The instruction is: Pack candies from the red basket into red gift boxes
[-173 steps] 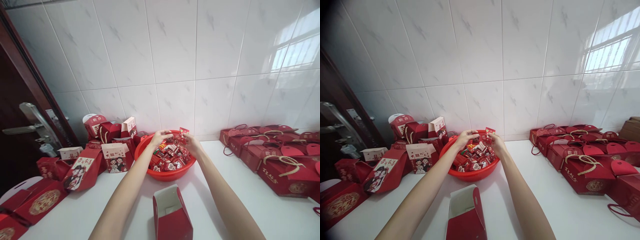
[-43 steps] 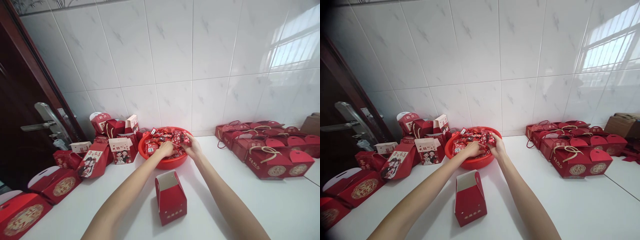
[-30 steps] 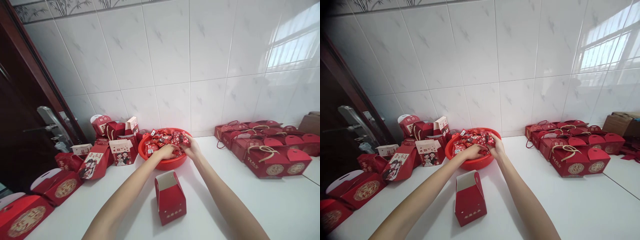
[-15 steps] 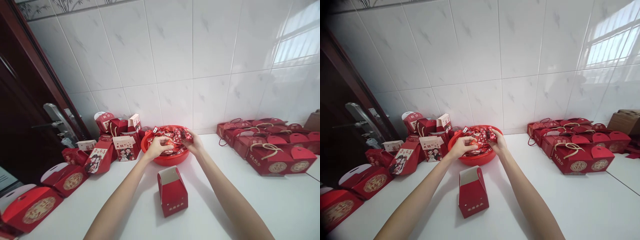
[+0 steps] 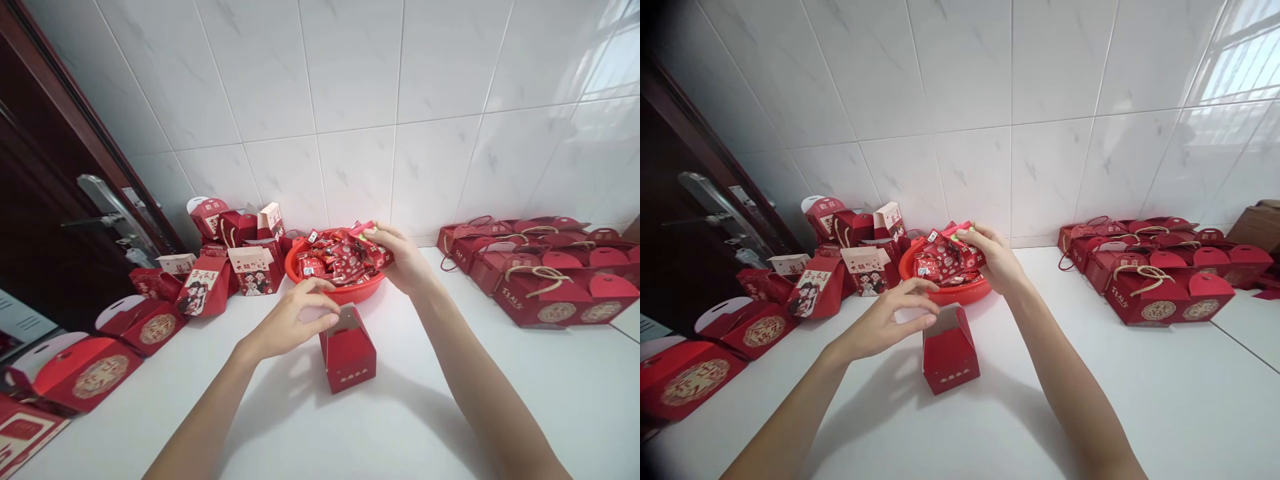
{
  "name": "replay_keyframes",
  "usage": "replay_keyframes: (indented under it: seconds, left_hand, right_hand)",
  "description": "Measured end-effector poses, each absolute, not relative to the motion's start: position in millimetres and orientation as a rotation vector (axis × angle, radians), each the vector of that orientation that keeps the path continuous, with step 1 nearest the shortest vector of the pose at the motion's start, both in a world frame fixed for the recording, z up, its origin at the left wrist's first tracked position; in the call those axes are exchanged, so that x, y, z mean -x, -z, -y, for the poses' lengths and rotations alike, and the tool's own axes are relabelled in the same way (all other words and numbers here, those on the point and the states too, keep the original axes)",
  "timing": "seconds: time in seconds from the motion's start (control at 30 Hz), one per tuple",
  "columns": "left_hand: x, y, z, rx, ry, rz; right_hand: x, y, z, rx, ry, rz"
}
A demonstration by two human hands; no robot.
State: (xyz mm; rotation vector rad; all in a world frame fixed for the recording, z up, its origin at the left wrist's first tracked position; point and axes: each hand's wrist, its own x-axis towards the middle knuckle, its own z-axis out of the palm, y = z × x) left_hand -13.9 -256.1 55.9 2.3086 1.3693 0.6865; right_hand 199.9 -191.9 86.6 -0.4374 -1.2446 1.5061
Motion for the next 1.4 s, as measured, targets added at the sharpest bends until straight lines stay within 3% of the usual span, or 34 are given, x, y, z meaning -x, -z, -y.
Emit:
replay_keyframes:
  seconds: [0.3,0.73,0.97,1.4]
  left_hand:
    - [3,-41,273,-2.171,-0.543,-1.823]
    - [16,-40,274,-1.879,-0.661,-1.185]
    - [28,-30,269,-1.893,-0.505,-1.472]
    - [22,-30,270,-1.931,-0.57,-1.452]
  right_hand:
    - [-191,-81,205,0.485,-1.463,1.582]
    - [-174,-71,214,0.572,-1.397,2.041]
    - [-182,-70,212,0.813,-1.073,2.53]
    - [-182,-66,209,0.829,-1.01,2.462]
